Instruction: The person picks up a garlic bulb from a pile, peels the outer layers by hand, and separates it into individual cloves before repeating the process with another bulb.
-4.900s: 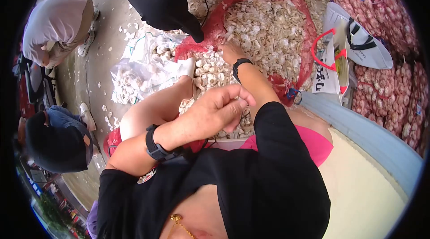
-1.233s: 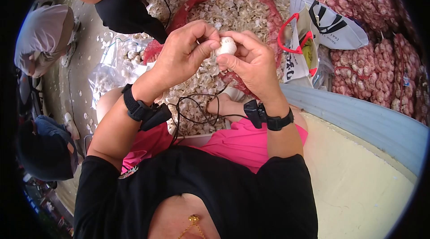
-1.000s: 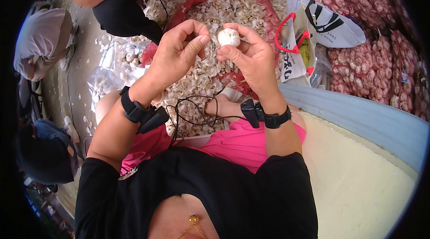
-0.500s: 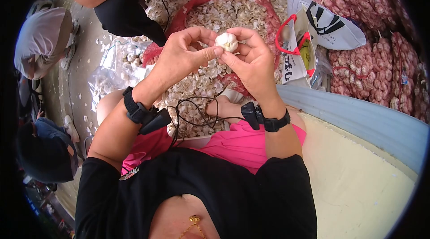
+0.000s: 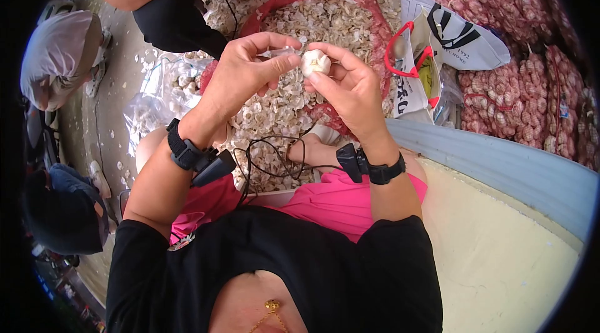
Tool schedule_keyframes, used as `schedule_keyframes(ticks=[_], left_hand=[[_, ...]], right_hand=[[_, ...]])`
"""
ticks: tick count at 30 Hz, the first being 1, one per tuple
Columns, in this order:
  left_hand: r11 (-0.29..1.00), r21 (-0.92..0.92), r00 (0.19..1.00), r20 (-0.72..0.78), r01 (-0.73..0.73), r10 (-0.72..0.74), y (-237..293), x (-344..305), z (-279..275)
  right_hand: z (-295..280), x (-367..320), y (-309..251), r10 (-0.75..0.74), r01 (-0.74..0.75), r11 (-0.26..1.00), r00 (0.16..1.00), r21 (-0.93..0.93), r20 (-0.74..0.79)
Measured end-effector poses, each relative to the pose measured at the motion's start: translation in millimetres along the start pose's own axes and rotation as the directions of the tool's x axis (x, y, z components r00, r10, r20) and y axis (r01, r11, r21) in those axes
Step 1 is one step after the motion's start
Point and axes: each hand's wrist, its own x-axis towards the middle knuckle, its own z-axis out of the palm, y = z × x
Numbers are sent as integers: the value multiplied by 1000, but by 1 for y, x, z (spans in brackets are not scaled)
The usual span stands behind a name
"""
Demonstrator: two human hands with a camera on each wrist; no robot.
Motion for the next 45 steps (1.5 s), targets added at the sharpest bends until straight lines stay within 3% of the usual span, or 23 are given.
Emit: schedule_keyframes(ticks=[1, 6, 8, 11, 16, 26, 28, 32, 39, 41, 45], left_hand=[[999, 33, 997, 71, 22, -24, 1, -2, 1], [985, 133, 994, 42, -110, 105, -12, 0, 6], [999, -6, 995, 87, 54, -53, -6, -2, 4], [991, -25, 984, 129, 128, -124, -1, -2, 1], [988, -57, 977, 167, 147, -135, -3, -1, 1], [972, -152, 969, 200, 178, -146, 1, -2, 1], [971, -151, 970, 187, 187, -158, 1, -2, 2], [964, -174, 972, 158, 201, -175, -1, -3, 5], [956, -186, 968, 155, 226, -199, -5, -2, 5], [925, -300, 970, 140, 234, -200, -8, -1, 3], [903, -360, 969, 166, 233, -184, -10, 0, 2]], right_hand=[[1, 0, 1, -13, 12, 999, 1000, -47, -18], [6, -1, 3, -74, 74, 991, 997, -111, 5], [4, 0, 2, -87, 90, 989, 996, -118, 29], [2, -1, 0, -45, 53, 992, 996, -115, 73], [0, -3, -3, 74, -71, 997, 995, -43, 71], [1, -3, -4, 46, -47, 998, 997, 29, 54], [4, -3, -3, -21, 24, 995, 999, -96, 37], [5, -4, -1, -22, 25, 996, 999, -83, 46], [-2, -3, 5, 103, -108, 988, 993, 108, 51], [-4, -3, 6, 111, -120, 978, 992, 169, 58], [-5, -2, 3, 128, -150, 961, 986, 234, 105]])
